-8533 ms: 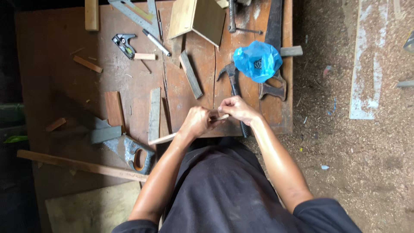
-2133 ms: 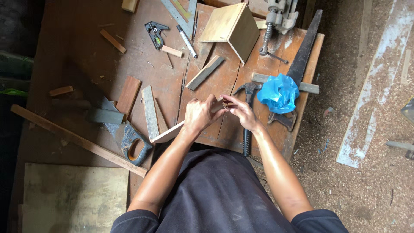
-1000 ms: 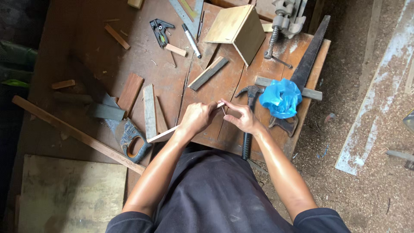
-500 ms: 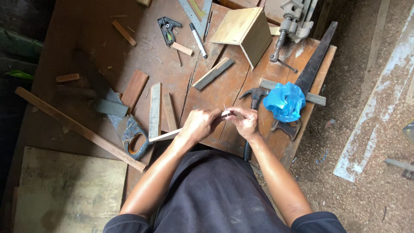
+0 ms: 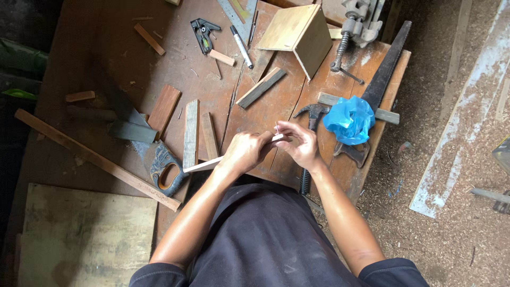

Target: The person assembles a small wooden box by hand. They position nails into pre-drilled holes on wooden panels and use a hammer to drive the nails, joining the pieces together. The person repeatedly repositions the panels and hammers nails until the box structure is formed.

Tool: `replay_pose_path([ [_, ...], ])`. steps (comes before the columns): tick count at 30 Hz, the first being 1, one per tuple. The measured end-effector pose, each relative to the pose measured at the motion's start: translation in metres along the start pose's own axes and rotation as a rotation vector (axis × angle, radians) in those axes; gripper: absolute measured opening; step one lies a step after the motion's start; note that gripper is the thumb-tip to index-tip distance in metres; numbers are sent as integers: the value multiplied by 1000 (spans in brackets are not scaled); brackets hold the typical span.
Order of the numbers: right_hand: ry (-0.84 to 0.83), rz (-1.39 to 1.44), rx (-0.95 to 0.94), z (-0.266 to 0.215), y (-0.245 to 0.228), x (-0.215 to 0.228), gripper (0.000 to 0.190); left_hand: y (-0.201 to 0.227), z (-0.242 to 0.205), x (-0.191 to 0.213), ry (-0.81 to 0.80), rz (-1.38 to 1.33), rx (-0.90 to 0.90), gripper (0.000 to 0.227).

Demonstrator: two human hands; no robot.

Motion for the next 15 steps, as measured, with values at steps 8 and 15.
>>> replay_pose_path([
  [8, -86, 422, -60, 8, 14, -7, 49, -4, 1, -4, -59, 18, 3, 18],
  [15, -84, 208, -42, 9, 15, -9, 46, -3, -4, 4, -28, 0, 8, 18],
])
Point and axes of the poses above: each hand's wrist, its own z-axis towards the middle knuckle, its own x-axis out of the back of the hand, y = z × x, the point moved 10 cm from there along z, towards the middle knuckle, and after that the axes turned 15 degrees about -y, right-handed, at the moved point
